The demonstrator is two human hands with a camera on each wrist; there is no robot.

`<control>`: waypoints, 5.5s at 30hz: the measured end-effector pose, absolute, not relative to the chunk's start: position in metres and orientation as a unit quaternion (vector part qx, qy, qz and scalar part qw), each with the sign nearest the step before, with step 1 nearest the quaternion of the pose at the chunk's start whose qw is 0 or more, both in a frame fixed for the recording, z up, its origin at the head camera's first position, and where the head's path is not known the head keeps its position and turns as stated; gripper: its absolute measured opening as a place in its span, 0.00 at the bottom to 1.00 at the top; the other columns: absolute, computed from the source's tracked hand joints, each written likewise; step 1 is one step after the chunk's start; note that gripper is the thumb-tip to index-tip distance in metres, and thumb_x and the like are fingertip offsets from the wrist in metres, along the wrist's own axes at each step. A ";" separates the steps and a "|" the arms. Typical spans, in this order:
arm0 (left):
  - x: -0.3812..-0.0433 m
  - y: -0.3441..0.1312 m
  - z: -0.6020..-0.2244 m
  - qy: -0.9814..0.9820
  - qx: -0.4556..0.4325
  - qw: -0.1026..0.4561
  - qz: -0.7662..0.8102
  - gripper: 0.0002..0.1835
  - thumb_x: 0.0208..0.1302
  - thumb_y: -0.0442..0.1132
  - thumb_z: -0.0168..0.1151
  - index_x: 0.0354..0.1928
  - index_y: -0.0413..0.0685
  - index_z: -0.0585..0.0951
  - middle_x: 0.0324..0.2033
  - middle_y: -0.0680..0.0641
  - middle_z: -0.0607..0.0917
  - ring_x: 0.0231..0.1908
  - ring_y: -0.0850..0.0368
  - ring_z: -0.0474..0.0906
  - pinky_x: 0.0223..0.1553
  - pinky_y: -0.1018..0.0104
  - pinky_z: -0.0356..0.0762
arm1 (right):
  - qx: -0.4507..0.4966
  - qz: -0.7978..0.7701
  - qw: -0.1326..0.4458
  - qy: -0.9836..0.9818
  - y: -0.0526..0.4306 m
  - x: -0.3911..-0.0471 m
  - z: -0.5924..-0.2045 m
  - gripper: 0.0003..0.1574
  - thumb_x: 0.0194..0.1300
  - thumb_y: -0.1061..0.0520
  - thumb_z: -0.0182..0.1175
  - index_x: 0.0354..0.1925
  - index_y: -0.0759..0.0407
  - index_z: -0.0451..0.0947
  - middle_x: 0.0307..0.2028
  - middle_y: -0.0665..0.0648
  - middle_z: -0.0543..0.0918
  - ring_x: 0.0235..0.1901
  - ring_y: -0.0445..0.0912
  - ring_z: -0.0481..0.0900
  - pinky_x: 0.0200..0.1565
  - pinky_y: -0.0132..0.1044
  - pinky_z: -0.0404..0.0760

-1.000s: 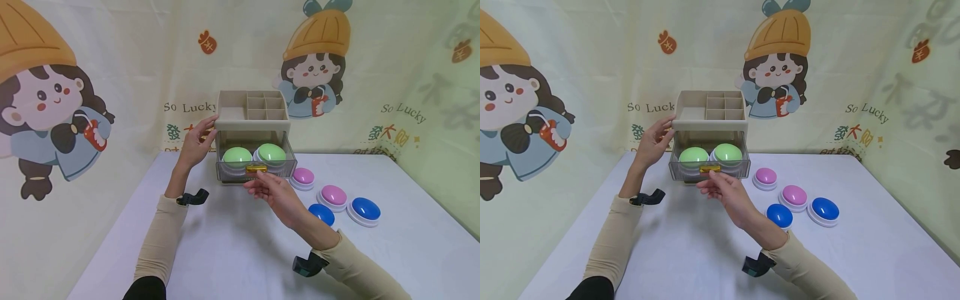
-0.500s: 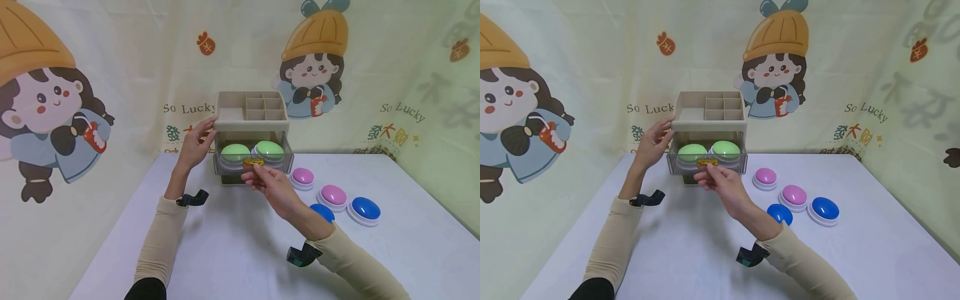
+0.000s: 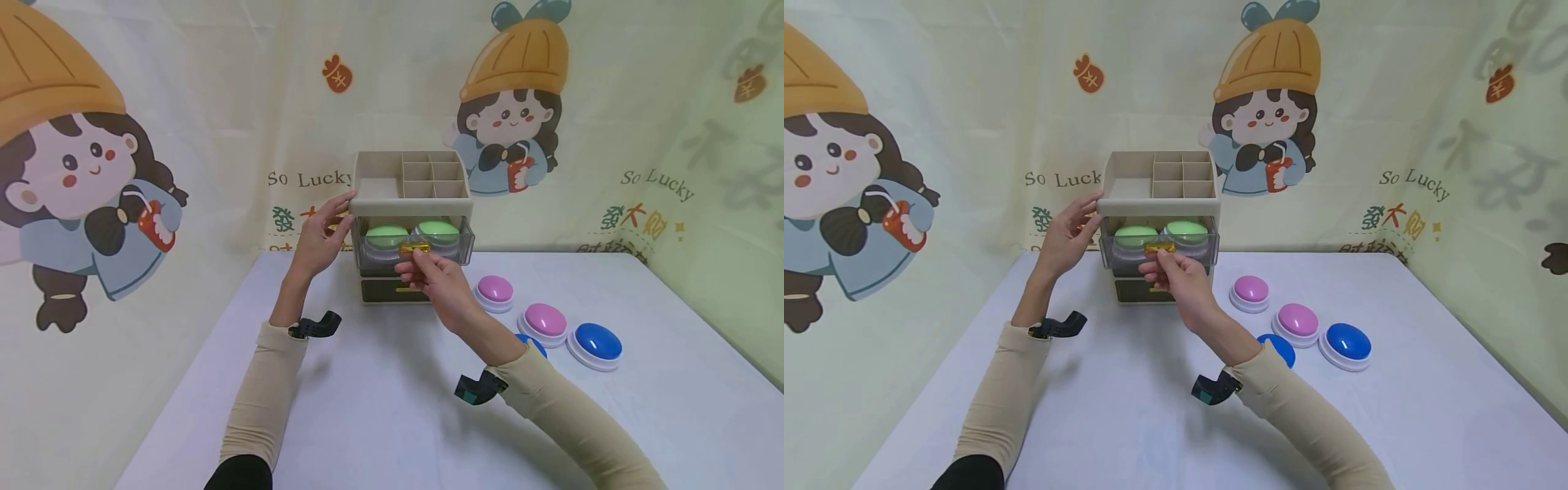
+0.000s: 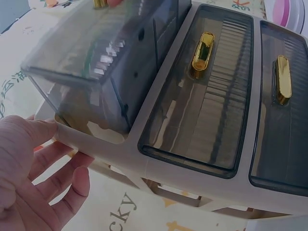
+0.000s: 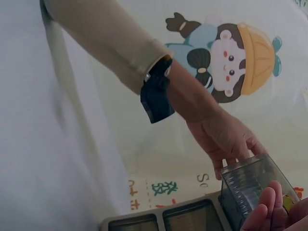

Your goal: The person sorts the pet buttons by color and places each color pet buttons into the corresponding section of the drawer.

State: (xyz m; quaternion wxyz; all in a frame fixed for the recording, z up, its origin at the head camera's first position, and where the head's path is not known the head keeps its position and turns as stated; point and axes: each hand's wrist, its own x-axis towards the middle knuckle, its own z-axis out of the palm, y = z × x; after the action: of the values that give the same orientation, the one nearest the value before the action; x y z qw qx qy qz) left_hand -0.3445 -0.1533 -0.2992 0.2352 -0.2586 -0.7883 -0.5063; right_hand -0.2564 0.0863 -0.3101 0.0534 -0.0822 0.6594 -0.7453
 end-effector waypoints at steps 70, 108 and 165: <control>-0.319 -0.145 -0.282 -0.790 -0.253 0.243 -0.502 0.24 0.75 0.32 0.56 0.71 0.42 0.73 0.69 0.41 0.76 0.55 0.38 0.83 0.47 0.60 0.79 | -0.014 -0.732 0.093 0.675 0.093 -0.302 -0.362 0.28 0.80 0.42 0.51 0.58 0.63 0.80 0.35 0.51 0.86 0.37 0.44 0.79 0.42 0.31 0.76; -0.318 -0.145 -0.281 -0.786 -0.267 0.237 -0.504 0.24 0.75 0.30 0.56 0.71 0.40 0.72 0.67 0.37 0.77 0.55 0.36 0.82 0.46 0.67 0.77 | -0.006 -0.745 0.132 0.654 0.109 -0.256 -0.366 0.33 0.79 0.40 0.52 0.62 0.67 0.77 0.34 0.51 0.83 0.36 0.44 0.75 0.41 0.29 0.77; -0.320 -0.147 -0.281 -0.780 -0.275 0.253 -0.502 0.24 0.75 0.30 0.56 0.71 0.40 0.73 0.66 0.35 0.77 0.56 0.34 0.81 0.42 0.74 0.74 | -0.139 -0.608 0.099 0.776 0.111 -0.201 -0.378 0.21 0.76 0.47 0.59 0.55 0.60 0.84 0.33 0.56 0.88 0.41 0.61 0.84 0.47 0.45 0.83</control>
State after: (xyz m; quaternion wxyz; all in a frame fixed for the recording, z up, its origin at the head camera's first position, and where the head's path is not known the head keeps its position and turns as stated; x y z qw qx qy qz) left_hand -0.3198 -0.1466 -0.2806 0.2525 -0.2752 -0.7799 -0.5022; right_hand -0.2006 0.1110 -0.3780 0.0989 -0.1386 0.7757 -0.6078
